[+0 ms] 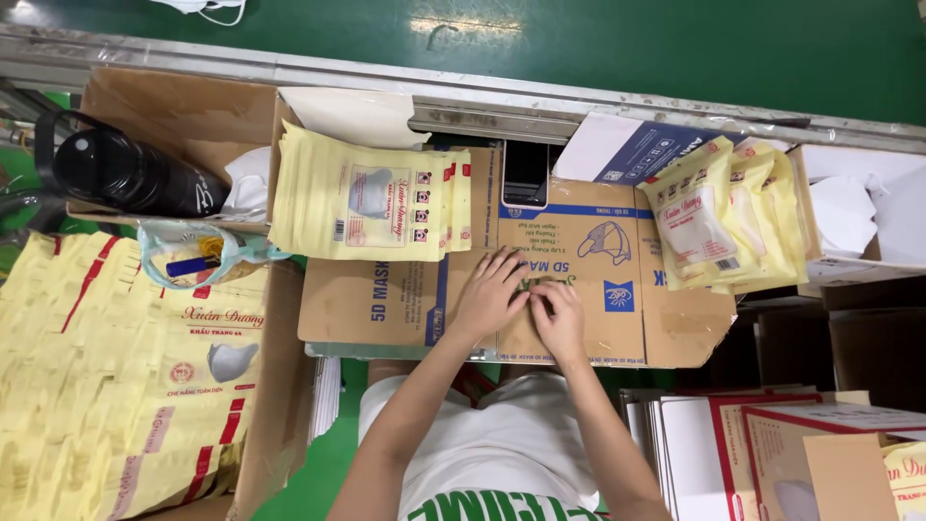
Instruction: The person packs white masks into yellow and white pouches by hand, handling stacks of masks and individual pouches at a workbench, and places the filled pouches into a cardboard box.
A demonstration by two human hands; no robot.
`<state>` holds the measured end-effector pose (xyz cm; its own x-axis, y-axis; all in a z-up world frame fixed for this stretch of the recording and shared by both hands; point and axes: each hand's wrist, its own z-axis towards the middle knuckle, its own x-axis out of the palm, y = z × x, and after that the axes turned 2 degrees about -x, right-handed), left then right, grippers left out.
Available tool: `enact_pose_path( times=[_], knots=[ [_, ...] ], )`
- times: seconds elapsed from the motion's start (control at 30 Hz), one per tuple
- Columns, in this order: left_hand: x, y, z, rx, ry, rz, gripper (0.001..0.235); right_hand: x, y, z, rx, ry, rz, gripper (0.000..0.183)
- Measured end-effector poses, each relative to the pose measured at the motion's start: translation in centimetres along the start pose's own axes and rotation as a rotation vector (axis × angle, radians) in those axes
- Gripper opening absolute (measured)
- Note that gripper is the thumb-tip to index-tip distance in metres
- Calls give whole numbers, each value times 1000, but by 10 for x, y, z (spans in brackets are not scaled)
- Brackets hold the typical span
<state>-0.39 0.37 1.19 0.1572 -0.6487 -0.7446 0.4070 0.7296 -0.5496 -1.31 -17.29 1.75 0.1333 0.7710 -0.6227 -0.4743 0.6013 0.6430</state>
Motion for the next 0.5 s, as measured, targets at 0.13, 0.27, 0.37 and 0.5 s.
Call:
enact_pose_path(
  times=[0.13,0.27,0.37,0.5],
  knots=[
    [-2,-1,-1,-1,22,2,45,2,2,0,38,-35,27,8],
    [0,-1,-2,9,17,-13,45,0,1,-2,35,-26,20,9],
    [5,1,-6,8,17,-9,45,-1,2,-4,47,-4,16,9],
    [9,5,-4,6,11,-2,46,-1,1,-3,6,-29,2,9]
  ],
)
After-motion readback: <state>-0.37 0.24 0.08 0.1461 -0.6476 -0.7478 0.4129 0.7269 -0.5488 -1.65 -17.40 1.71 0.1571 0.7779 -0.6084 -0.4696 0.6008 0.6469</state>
